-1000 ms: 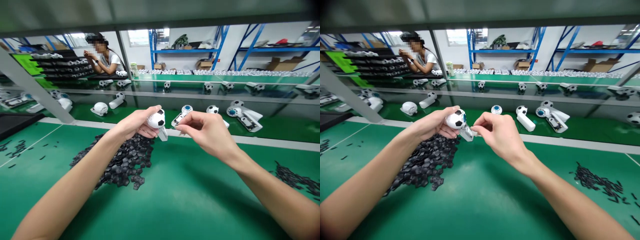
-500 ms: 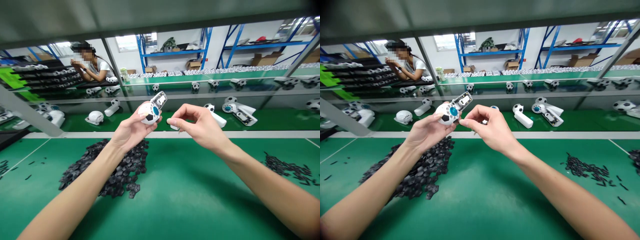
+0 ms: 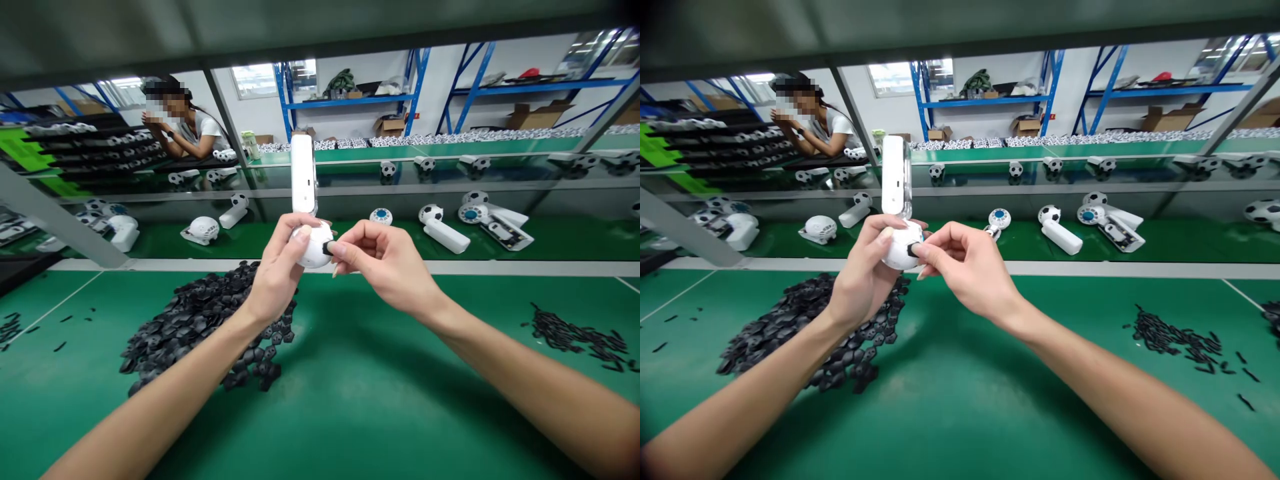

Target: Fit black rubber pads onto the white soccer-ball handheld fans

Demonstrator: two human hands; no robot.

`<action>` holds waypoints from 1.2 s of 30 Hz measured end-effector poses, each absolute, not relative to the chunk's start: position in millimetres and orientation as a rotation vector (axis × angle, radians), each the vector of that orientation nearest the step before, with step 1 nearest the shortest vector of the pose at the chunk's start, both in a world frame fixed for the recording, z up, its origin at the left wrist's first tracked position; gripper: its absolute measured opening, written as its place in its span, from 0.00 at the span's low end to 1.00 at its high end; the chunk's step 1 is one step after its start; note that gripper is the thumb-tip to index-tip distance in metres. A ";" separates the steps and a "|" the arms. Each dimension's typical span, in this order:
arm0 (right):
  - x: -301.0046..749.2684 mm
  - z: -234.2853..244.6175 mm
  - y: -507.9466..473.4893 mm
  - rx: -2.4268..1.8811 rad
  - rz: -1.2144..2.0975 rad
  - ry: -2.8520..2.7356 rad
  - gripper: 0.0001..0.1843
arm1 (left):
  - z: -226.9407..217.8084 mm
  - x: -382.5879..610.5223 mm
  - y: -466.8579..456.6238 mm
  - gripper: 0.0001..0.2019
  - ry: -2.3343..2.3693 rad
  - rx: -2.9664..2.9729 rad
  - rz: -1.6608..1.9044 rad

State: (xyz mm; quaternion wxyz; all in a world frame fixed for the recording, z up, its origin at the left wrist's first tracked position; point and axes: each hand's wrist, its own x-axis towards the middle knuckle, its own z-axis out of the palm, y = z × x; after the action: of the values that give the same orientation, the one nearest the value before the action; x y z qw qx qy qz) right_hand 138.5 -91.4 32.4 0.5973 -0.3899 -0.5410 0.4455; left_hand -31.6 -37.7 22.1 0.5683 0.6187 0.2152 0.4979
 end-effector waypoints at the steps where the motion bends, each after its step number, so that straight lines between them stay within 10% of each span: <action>1: 138.3 33.0 -92.2 -0.905 1.025 -1.261 0.25 | 20.9 -32.4 -37.9 0.15 0.519 1.478 1.172; 36: 138.6 31.9 -99.6 -0.916 0.933 -1.375 0.13 | 6.2 -38.4 -32.3 0.13 0.492 1.747 1.267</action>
State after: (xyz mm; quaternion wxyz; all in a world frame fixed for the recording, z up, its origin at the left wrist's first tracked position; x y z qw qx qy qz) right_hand 138.6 -99.6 31.9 0.5825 -0.3924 -0.5890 0.3997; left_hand -38.4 -32.3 6.2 0.4475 0.7059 0.1987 0.5118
